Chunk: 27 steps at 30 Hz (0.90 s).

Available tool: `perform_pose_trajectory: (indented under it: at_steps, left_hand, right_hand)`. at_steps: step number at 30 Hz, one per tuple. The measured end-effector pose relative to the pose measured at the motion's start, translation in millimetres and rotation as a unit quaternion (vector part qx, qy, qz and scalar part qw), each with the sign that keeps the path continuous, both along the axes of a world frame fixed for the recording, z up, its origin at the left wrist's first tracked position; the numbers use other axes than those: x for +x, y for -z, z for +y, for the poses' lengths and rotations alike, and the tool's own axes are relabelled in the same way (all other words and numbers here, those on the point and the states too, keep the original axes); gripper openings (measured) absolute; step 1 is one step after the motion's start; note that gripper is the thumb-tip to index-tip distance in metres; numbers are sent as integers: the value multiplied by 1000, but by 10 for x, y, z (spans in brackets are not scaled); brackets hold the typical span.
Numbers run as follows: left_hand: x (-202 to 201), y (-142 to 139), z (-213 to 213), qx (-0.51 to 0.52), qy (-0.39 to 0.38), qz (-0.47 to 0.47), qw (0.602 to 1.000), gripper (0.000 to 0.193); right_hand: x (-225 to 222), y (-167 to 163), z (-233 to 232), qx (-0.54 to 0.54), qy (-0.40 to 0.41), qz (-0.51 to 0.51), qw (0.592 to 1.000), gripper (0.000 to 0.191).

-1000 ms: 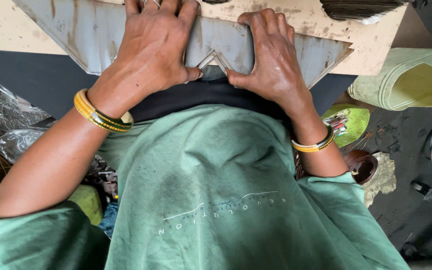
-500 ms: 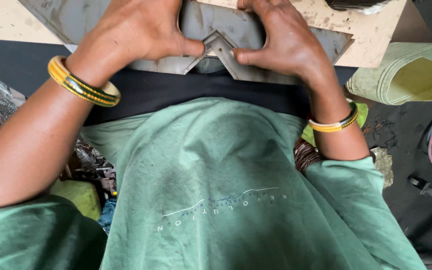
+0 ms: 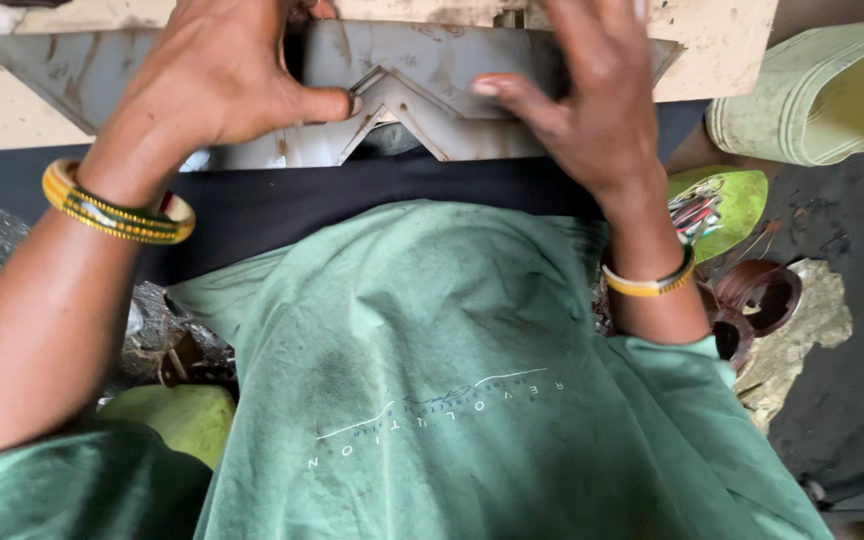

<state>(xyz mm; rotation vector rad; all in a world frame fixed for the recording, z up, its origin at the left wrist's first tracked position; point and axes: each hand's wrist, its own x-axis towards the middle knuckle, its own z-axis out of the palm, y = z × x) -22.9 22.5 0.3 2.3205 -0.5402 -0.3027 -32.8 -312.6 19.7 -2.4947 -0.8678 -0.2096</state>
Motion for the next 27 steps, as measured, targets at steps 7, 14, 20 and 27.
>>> perform_pose_trajectory:
  at_steps: [7, 14, 20, 27]
  left_hand:
    - [-125, -343, -40, 54, -10, -42, 998, 65]
    - [-241, -580, -189, 49, -32, -28, 998, 64]
    - [-339, -451, -103, 69, -58, 13, 996, 62]
    - [-402, -523, -61, 38, -58, 45, 997, 61]
  right_hand:
    - [-657, 258, -640, 514, 320, 229, 762, 36]
    - [-877, 595, -835, 651, 348, 257, 624, 31]
    - [-871, 739, -868, 691, 316, 355, 545, 32]
    - [-819, 750, -778, 750, 245, 348, 506, 34]
